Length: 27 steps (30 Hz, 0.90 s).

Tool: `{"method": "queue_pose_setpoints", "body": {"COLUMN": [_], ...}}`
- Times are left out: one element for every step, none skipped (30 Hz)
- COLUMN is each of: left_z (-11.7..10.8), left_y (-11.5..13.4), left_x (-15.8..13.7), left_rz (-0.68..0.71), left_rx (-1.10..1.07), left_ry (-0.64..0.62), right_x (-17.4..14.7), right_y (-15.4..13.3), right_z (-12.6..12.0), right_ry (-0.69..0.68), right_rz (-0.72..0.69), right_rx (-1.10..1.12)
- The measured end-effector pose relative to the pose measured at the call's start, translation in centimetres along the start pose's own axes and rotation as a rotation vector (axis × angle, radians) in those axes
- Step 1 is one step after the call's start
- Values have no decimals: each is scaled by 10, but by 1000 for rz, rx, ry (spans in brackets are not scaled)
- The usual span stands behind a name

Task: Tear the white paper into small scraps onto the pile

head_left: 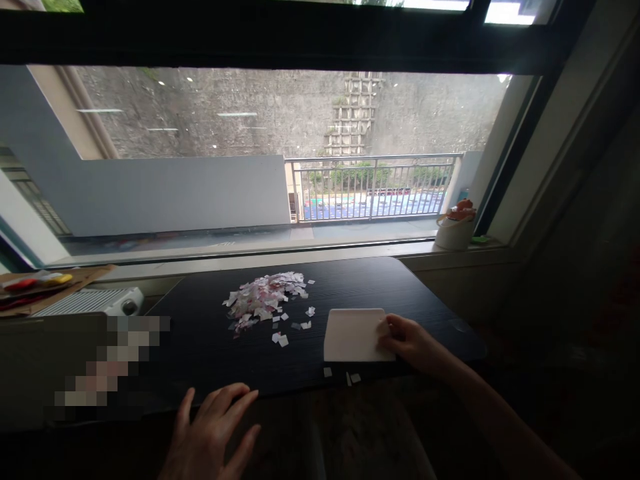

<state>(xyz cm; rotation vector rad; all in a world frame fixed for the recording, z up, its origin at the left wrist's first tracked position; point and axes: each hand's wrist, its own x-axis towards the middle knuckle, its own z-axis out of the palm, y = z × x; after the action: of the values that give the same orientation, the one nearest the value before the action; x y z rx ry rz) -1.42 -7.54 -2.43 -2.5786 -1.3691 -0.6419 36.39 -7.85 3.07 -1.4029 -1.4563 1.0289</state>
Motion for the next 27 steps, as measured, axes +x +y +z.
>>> {"method": "queue_pose_setpoints", "body": {"left_z": [0,0,-1,-1,-1,-1,-2,-2,-3,-3,-2,-2,0,2,4,5,7,7,6,4,1,-2,-5,-7,-8,-7,-6], "left_y": [0,-1,-1,-2,-2,-2,-2,-1,-1,-1,-1,-1,-2,-3,-5,-6,-7,-8,-8,-8,-7,-6,-4,-3,-3,-2,-3], "left_x": [0,0,0,0,0,0,0,0,0,0,0,0,-1,-2,-3,-4,-5,-5,-5,-5,-3,-2,-1,0,0,0,0], "left_rz": [-10,-18,-23,-26,-25,-22,-20,-19,-22,-28,-37,-46,-55,-60,-61,-59,-56,-55,-54,-54,-56,-57,-56,-54,-52,-53,-53], "left_rx": [-4,-8,-11,-16,-21,-28,-34,-38,-39,-39,-36,-34,-34,-34,-36,-37,-36,-34,-32,-32,-33,-38,-44,-51,-58,-65,-70], "left_ry": [-5,-7,-7,-5,-3,-2,-3,-7,-13,-24,-36,-46,-54,-57,-52,-43,-35,-31,-36,-48,-66,-80,-89,-96,-100,-98,-93], "right_x": [2,4,4,4,3,1,-1,-4,-8,-11,-15,-19,-22,-24,-27,-29,-30,-32,-33,-35,-36,-37,-38,-39,-39,-38,-36], "right_y": [1,1,1,1,0,-1,-2,-3,-3,-4,-3,-3,-2,0,2,4,6,7,8,9,9,8,7,6,4,2,1], "right_z": [1,2,2,1,0,-2,-4,-7,-10,-14,-18,-21,-25,-27,-30,-31,-31,-31,-30,-30,-29,-28,-27,-27,-27,-26,-24], "right_ry": [-21,-39,-55,-69,-79,-87,-92,-95,-95,-88,-76,-57,-34,-9,16,32,38,35,25,14,5,-2,-4,-1,6,14,23], "right_rz": [-9,-19,-27,-31,-34,-35,-35,-32,-29,-25,-20,-17,-16,-17,-17,-15,-12,-7,-3,-1,-2,-4,-7,-8,-8,-7,-5], "right_rx": [-1,0,3,6,10,12,10,5,0,-5,-9,-14,-18,-25,-33,-40,-45,-47,-46,-44,-42,-42,-41,-41,-40,-36,-29]}}
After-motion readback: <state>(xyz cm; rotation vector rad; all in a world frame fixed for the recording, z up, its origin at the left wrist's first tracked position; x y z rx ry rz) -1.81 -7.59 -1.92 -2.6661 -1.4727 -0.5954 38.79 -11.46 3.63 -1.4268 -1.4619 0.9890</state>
